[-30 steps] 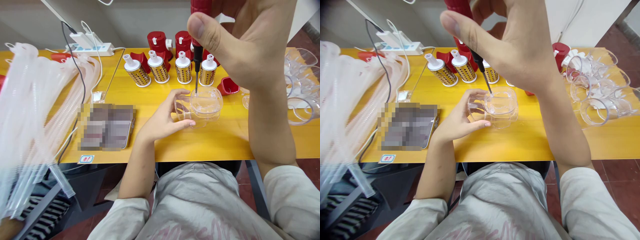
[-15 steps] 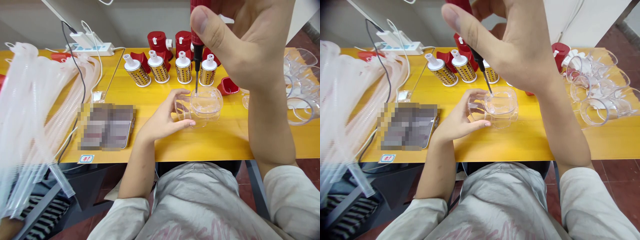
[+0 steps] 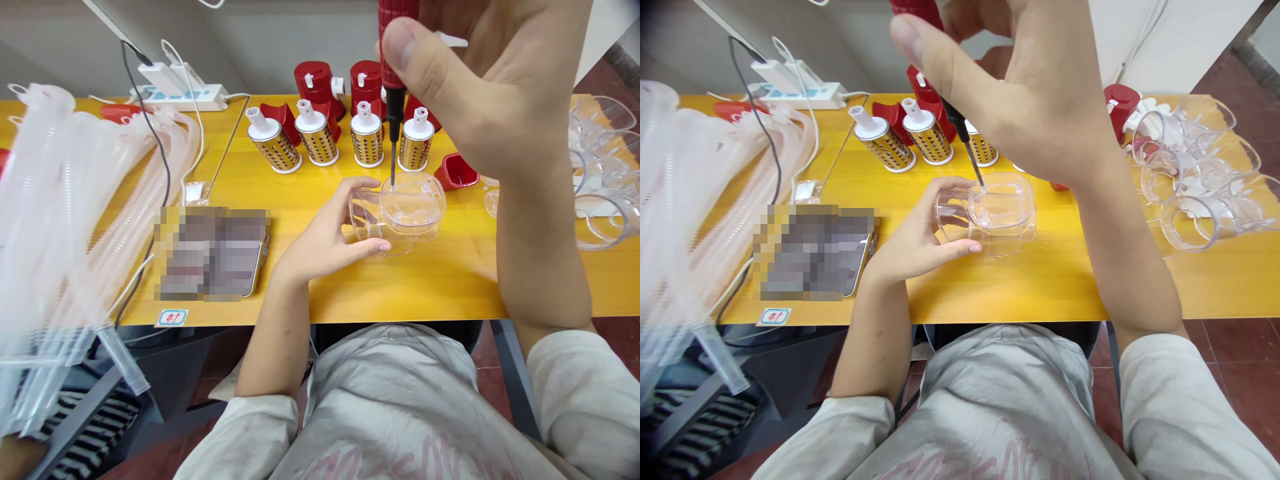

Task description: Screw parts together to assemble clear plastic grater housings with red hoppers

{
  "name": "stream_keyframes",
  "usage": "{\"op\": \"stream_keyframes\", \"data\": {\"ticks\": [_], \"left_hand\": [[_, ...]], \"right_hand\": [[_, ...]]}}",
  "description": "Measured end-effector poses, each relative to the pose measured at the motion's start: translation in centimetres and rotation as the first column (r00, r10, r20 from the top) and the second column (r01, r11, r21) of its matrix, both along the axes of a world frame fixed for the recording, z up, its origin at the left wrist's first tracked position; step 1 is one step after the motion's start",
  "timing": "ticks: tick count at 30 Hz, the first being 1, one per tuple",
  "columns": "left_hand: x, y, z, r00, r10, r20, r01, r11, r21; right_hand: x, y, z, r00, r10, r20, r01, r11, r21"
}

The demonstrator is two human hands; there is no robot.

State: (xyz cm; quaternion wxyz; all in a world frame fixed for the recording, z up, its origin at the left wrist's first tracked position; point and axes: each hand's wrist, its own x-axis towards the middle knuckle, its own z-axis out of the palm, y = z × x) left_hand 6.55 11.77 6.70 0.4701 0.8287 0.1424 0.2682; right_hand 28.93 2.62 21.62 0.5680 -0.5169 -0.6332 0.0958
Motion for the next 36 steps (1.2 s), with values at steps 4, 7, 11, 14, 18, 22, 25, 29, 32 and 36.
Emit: {"op": "stream_keyframes", "data": {"ticks": [4,7,11,14,18,22,25,29,32,36], "left_hand": [[-0.01,0.04,-0.03,1.0,-0.006,0.009,0.006,1.0,-0.006],[-0.03,0.05,-0.02,1.0,-0.01,0.008,0.01,1.0,-0.011],[-0.04,0.1,-0.13,1.0,-0.014,0.013,0.014,1.0,-0.017],[-0.04,0.13,-0.23,1.0,-0.013,0.021,0.014,1.0,-0.014],[-0.05,0.14,-0.21,1.0,-0.013,0.01,0.013,1.0,-0.011],[-0.06,0.15,-0.12,1.0,-0.02,0.009,0.02,1.0,-0.015],[-0.07,0.14,-0.12,1.0,-0.017,0.008,0.017,1.0,-0.015],[-0.05,0.11,-0.22,1.0,-0.012,0.019,0.013,1.0,-0.012],[-0.04,0.11,-0.27,1.0,-0.006,0.02,0.006,1.0,-0.012],[-0.02,0.12,-0.22,1.0,-0.007,0.015,0.007,1.0,-0.009]], "right_hand": [[0.09,0.02,0.04,1.0,0.016,0.014,-0.016,1.0,0.001],[0.24,0.46,-0.11,0.999,-0.041,0.021,0.041,0.999,-0.003],[-0.02,0.51,-0.04,1.0,-0.002,0.002,0.002,1.0,0.011],[-0.24,0.01,0.22,0.999,0.049,-0.012,-0.049,0.999,-0.017],[0.04,-0.15,0.28,0.999,0.044,0.007,-0.044,0.998,-0.035],[0.38,0.47,-0.07,1.0,-0.008,0.008,0.008,1.0,0.008],[0.13,0.55,-0.16,1.0,0.0,0.003,0.0,1.0,0.018],[-0.28,0.04,0.08,0.996,0.087,-0.008,-0.087,0.996,0.017],[-0.05,0.01,0.15,0.998,0.061,0.022,-0.06,0.998,-0.03],[0.4,0.47,-0.01,1.0,-0.013,0.024,0.013,1.0,0.004]]}}
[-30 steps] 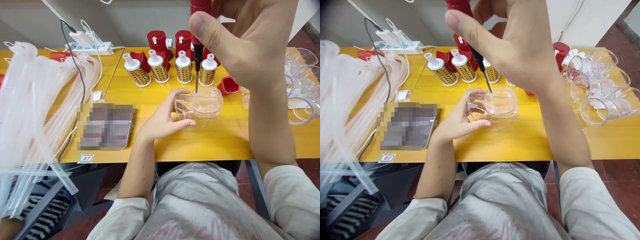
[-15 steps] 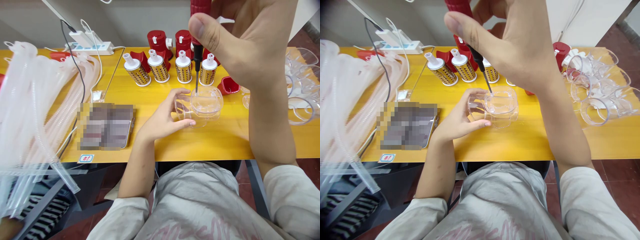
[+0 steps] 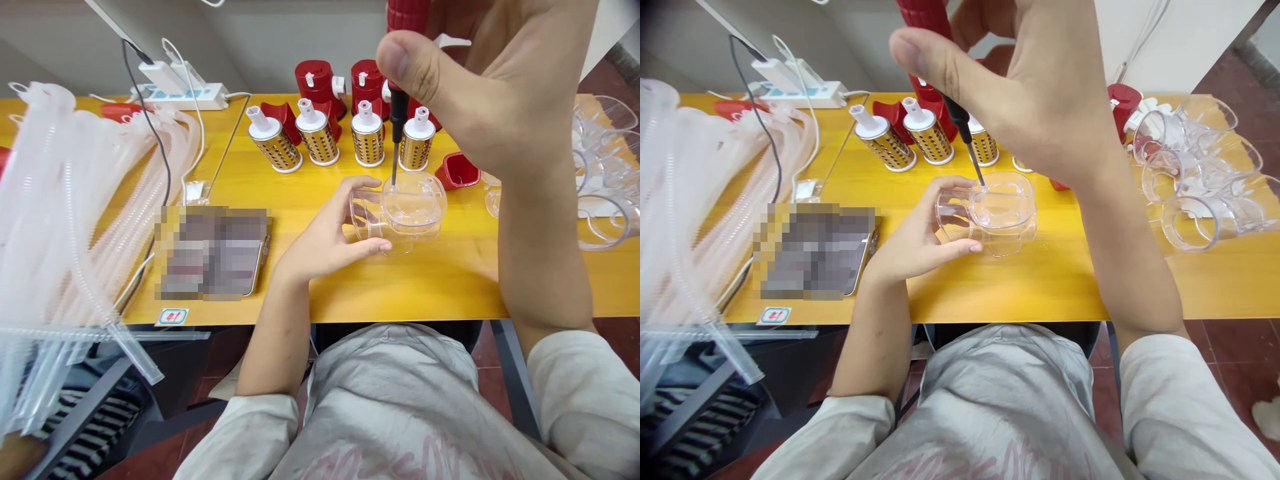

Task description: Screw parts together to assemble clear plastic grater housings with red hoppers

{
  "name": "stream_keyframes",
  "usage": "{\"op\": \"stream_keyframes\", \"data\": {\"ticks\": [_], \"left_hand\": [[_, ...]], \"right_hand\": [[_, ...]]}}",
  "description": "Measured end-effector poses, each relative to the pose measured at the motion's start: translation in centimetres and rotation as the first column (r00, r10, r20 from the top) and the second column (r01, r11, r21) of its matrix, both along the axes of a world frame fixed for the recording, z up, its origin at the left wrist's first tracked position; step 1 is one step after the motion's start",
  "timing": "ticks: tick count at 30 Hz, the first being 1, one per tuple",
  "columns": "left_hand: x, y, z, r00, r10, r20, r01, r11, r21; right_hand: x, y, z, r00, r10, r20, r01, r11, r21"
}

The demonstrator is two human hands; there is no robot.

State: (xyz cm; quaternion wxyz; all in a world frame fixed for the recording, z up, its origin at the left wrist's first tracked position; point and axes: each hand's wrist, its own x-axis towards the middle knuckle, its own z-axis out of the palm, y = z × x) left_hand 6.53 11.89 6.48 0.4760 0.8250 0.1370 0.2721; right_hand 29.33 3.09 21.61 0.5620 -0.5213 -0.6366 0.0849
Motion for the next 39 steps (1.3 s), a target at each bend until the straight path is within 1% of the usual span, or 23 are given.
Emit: {"op": "stream_keyframes", "data": {"ticks": [2,4,8,11,15,19,25,30,34,39], "left_hand": [[0.0,0.0,0.0,1.0,-0.002,-0.002,0.002,1.0,0.0],[0.0,0.0,0.1,1.0,-0.002,-0.005,0.002,1.0,0.001],[0.0,0.0,0.0,1.0,-0.01,-0.004,0.01,1.0,-0.008],[0.0,0.0,0.0,1.0,-0.011,0.001,0.011,1.0,-0.013],[0.0,0.0,-0.1,1.0,-0.005,-0.001,0.005,1.0,-0.01],[0.0,0.0,-0.1,1.0,-0.002,-0.001,0.002,1.0,0.003],[0.0,0.1,-0.4,1.0,-0.007,0.021,0.007,1.0,0.015],[0.0,0.1,-0.3,1.0,-0.007,0.011,0.007,1.0,0.02],[0.0,0.2,-0.3,1.0,-0.007,0.012,0.006,0.999,0.032],[0.0,0.1,-0.3,1.0,0.004,0.008,-0.004,0.999,0.034]], "right_hand": [[-0.1,0.0,0.0,1.0,0.008,0.008,-0.008,1.0,-0.002],[-0.4,-0.3,0.1,0.999,0.046,0.002,-0.046,0.999,-0.006],[-0.8,-0.8,0.3,0.994,0.103,-0.042,-0.104,0.995,-0.008],[-0.4,-0.5,0.2,0.997,0.079,-0.017,-0.08,0.996,-0.027],[0.1,0.1,0.1,1.0,0.011,-0.014,-0.011,1.0,-0.004],[-0.4,-0.4,0.3,0.998,0.065,-0.008,-0.065,0.998,0.004],[-0.7,-1.6,0.7,0.993,0.093,0.07,-0.09,0.995,-0.05],[-0.4,-1.4,0.5,0.999,0.041,0.031,-0.04,0.998,-0.054],[-0.8,-1.7,0.8,0.997,0.048,0.052,-0.044,0.997,-0.067],[-1.0,-2.2,1.1,0.991,0.095,0.093,-0.079,0.984,-0.159]]}}
